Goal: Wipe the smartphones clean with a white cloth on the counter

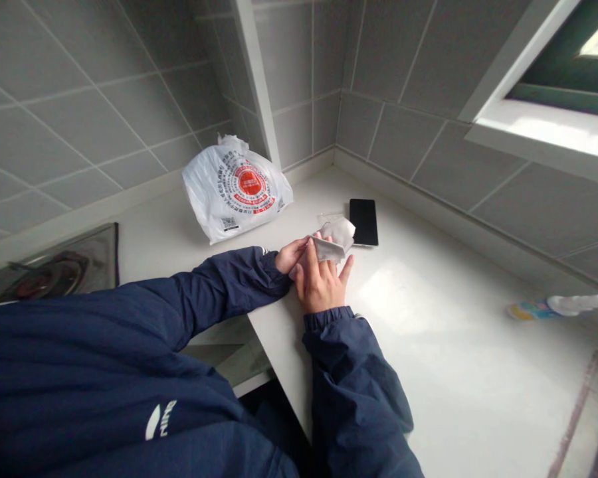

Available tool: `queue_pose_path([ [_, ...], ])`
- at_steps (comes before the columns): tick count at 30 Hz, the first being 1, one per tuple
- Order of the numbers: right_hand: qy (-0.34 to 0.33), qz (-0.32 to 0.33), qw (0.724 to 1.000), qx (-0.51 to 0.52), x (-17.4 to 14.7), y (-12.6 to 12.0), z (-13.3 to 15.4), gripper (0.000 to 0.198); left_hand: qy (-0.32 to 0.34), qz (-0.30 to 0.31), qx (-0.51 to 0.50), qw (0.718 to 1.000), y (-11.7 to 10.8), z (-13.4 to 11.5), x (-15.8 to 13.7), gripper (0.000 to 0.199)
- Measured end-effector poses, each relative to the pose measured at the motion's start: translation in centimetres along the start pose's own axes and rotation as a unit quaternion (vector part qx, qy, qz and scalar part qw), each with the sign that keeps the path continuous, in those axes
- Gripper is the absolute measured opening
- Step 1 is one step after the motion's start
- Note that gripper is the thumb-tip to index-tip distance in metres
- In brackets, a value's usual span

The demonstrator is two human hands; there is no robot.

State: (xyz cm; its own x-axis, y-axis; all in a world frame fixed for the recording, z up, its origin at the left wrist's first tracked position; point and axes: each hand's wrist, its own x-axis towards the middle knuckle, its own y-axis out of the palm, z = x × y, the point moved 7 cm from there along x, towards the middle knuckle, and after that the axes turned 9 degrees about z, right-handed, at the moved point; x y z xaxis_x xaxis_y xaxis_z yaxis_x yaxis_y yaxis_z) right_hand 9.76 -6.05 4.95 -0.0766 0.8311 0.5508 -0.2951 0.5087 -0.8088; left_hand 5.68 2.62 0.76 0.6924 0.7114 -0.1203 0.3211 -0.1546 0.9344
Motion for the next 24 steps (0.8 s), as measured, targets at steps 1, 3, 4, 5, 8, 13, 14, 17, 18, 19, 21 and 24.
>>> queue_pose_path([
  [1, 0.011, -0.008, 1.000, -0.002, 0.0, -0.2, -0.3, 0.067, -0.017, -0.001, 0.002, 1.000, 0.0, 0.2, -0.1, 0.056],
  [3, 0.033, -0.022, 0.999, -0.007, 0.1, -0.4, -0.8, 0.069, -0.048, -0.003, 0.009, 0.999, 0.0, 0.7, -0.3, 0.057],
  [4, 0.041, -0.027, 0.999, -0.010, 0.1, -0.5, -0.9, 0.070, -0.055, -0.002, 0.012, 0.998, 0.1, 0.8, -0.3, 0.057],
  [5, 0.046, -0.027, 0.998, -0.013, 0.1, -0.5, -0.9, 0.070, -0.052, -0.006, 0.015, 0.999, 0.0, 0.8, -0.3, 0.057],
  [8, 0.023, -0.009, 1.000, -0.015, 0.1, -0.2, -0.1, 0.067, -0.022, -0.037, 0.028, 0.999, -0.5, 0.3, -0.4, 0.055],
  [13, -0.034, -0.011, 0.999, 0.012, -0.2, -0.2, 1.0, 0.053, -0.136, 0.003, 0.032, 0.990, -0.8, 0.8, -0.7, 0.054],
  [14, -0.040, -0.008, 0.999, 0.020, -0.2, -0.2, 1.0, 0.049, -0.126, 0.010, 0.028, 0.992, -0.9, 0.3, -0.6, 0.054],
  [17, -0.073, 0.046, 0.995, 0.056, 0.0, 0.3, 1.5, 0.044, -0.099, 0.005, 0.049, 0.994, -1.8, -1.2, 0.0, 0.059],
  [18, -0.091, 0.066, 0.991, 0.070, 0.0, 0.5, 1.9, 0.045, -0.104, 0.004, 0.058, 0.993, -2.1, -1.4, 0.2, 0.063],
  [19, -0.108, 0.080, 0.987, 0.084, 0.0, 0.5, 2.2, 0.045, -0.097, 0.006, 0.063, 0.993, -2.2, -1.7, 0.4, 0.068],
  [21, -0.138, 0.087, 0.981, 0.104, 0.0, 0.4, 2.8, 0.045, -0.082, 0.011, 0.062, 0.995, -2.4, -2.1, 0.6, 0.074],
  [24, -0.153, 0.068, 0.980, 0.111, 0.0, 0.1, 3.0, 0.044, -0.057, 0.013, 0.063, 0.996, -2.5, -2.3, 0.8, 0.070],
])
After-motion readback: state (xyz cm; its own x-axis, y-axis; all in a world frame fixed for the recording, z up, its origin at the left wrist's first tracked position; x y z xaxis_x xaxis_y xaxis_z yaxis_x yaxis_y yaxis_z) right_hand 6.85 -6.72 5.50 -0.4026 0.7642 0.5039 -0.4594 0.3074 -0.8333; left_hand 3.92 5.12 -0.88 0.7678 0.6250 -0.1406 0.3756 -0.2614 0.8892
